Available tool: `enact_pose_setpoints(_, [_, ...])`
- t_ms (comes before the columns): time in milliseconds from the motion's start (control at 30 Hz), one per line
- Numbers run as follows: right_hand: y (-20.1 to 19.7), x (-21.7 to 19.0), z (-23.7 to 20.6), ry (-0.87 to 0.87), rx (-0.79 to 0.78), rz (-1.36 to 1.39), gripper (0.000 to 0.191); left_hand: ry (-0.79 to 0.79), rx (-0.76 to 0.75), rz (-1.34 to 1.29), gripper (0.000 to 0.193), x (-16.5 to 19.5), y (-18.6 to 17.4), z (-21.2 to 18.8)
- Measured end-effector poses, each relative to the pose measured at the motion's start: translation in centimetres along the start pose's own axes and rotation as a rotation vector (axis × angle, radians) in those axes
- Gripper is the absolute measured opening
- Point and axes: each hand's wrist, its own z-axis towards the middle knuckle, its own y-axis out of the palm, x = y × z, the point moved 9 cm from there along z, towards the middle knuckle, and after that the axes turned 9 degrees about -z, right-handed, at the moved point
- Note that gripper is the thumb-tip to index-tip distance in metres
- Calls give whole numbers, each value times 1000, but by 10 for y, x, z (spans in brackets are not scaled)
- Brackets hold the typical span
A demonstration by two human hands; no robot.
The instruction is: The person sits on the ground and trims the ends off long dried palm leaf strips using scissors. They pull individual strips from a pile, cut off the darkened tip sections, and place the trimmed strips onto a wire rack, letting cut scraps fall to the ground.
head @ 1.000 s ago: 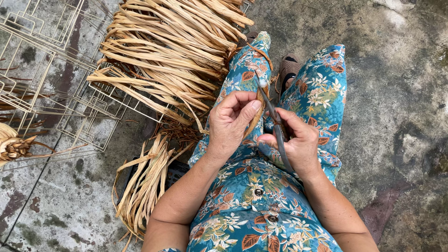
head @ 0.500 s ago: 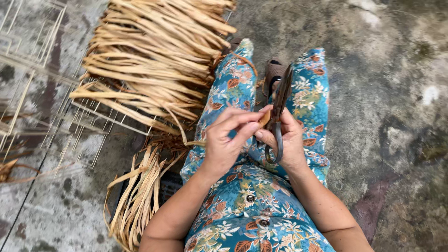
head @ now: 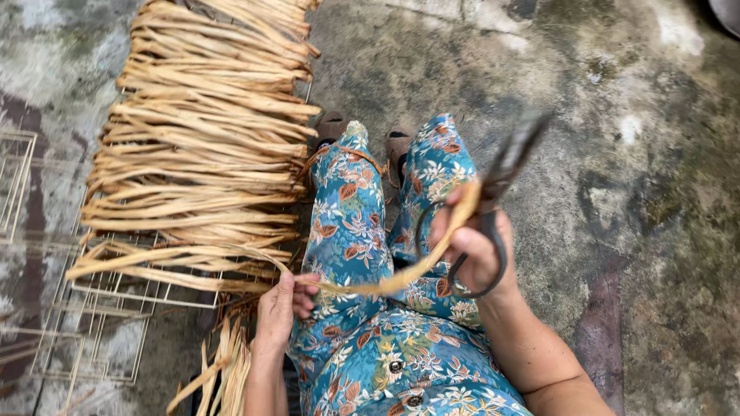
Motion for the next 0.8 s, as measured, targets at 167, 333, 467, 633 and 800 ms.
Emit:
enact_pose_setpoints(167, [29, 40, -2, 310, -245, -71, 53, 139, -45, -746, 50, 45, 13, 28])
enact_pose_setpoints(333, [45, 66, -21, 386, -461, -320, 46, 303, -232, -745, 43, 103, 21, 10])
enact_pose_setpoints(467, [73, 97, -36, 413, -508, -409, 51, 459, -238, -448, 41, 125, 2, -18])
enact_pose_setpoints(633, [83, 110, -26, 337, -514, -608, 69, 556, -261, -125, 32, 132, -25, -39])
enact_pose_setpoints(800, [79, 126, -26, 443, -591, -471, 73, 549, -359, 73, 30, 110, -28, -63])
